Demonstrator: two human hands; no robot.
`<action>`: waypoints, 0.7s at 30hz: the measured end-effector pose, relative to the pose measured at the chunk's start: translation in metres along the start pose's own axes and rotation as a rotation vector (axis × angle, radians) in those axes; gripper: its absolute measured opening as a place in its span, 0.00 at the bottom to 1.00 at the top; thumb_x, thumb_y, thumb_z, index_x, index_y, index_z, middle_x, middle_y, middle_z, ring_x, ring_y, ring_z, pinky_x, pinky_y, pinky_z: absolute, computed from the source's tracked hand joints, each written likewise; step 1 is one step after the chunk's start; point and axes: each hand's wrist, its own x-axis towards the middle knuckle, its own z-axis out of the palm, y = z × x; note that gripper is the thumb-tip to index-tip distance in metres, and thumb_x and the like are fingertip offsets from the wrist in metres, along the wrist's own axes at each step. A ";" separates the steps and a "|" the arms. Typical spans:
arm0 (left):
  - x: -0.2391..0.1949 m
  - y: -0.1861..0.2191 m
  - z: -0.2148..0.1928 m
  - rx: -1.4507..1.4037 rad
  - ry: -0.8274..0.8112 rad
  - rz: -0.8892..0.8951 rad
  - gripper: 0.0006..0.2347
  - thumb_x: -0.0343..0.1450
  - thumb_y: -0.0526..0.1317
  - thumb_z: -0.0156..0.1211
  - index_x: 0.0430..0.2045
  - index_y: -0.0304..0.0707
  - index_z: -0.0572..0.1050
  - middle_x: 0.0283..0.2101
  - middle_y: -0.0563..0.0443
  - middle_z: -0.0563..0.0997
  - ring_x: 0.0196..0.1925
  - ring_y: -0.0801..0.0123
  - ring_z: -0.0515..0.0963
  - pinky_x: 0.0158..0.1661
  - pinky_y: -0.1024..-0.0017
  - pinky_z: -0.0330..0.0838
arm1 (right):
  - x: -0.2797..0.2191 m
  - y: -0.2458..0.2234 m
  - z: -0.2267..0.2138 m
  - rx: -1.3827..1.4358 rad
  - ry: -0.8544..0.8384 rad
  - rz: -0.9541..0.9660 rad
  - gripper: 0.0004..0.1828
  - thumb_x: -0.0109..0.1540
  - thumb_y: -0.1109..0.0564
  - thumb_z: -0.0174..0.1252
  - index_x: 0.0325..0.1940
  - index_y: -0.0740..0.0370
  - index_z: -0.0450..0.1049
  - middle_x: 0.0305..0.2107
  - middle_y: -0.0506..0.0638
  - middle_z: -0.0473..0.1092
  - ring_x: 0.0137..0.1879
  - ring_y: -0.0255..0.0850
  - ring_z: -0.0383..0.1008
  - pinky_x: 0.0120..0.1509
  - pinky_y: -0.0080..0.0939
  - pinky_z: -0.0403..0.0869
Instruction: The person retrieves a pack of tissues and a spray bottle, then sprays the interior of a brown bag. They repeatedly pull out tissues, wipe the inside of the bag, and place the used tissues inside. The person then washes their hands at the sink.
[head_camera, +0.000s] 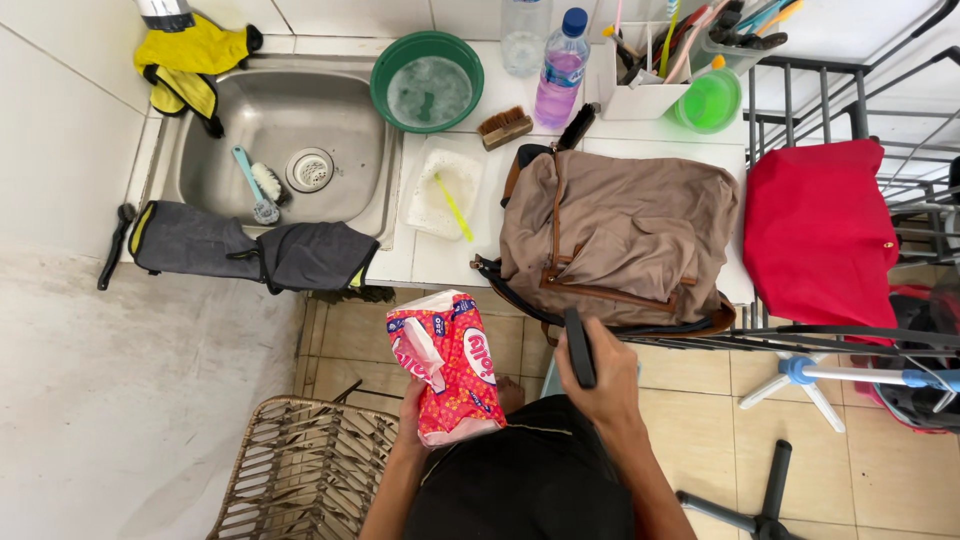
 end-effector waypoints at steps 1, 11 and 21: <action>0.000 0.001 -0.002 0.003 0.000 -0.005 0.30 0.68 0.52 0.70 0.64 0.40 0.71 0.55 0.37 0.84 0.55 0.47 0.85 0.55 0.49 0.81 | -0.009 0.004 0.002 -0.001 0.002 0.005 0.10 0.70 0.55 0.62 0.38 0.57 0.69 0.21 0.47 0.65 0.23 0.40 0.65 0.29 0.44 0.66; 0.007 -0.001 -0.011 -0.022 0.019 -0.067 0.28 0.69 0.50 0.69 0.62 0.41 0.71 0.55 0.38 0.84 0.55 0.48 0.85 0.55 0.50 0.81 | -0.047 0.024 -0.011 -0.110 0.155 0.197 0.15 0.69 0.51 0.65 0.30 0.54 0.71 0.16 0.44 0.64 0.18 0.39 0.63 0.26 0.43 0.65; 0.009 -0.007 -0.006 0.025 0.064 -0.115 0.29 0.67 0.52 0.70 0.61 0.42 0.71 0.53 0.39 0.84 0.53 0.49 0.85 0.54 0.51 0.81 | -0.005 0.030 -0.004 -0.072 0.288 0.160 0.22 0.71 0.54 0.67 0.26 0.54 0.65 0.14 0.42 0.57 0.18 0.34 0.55 0.25 0.40 0.58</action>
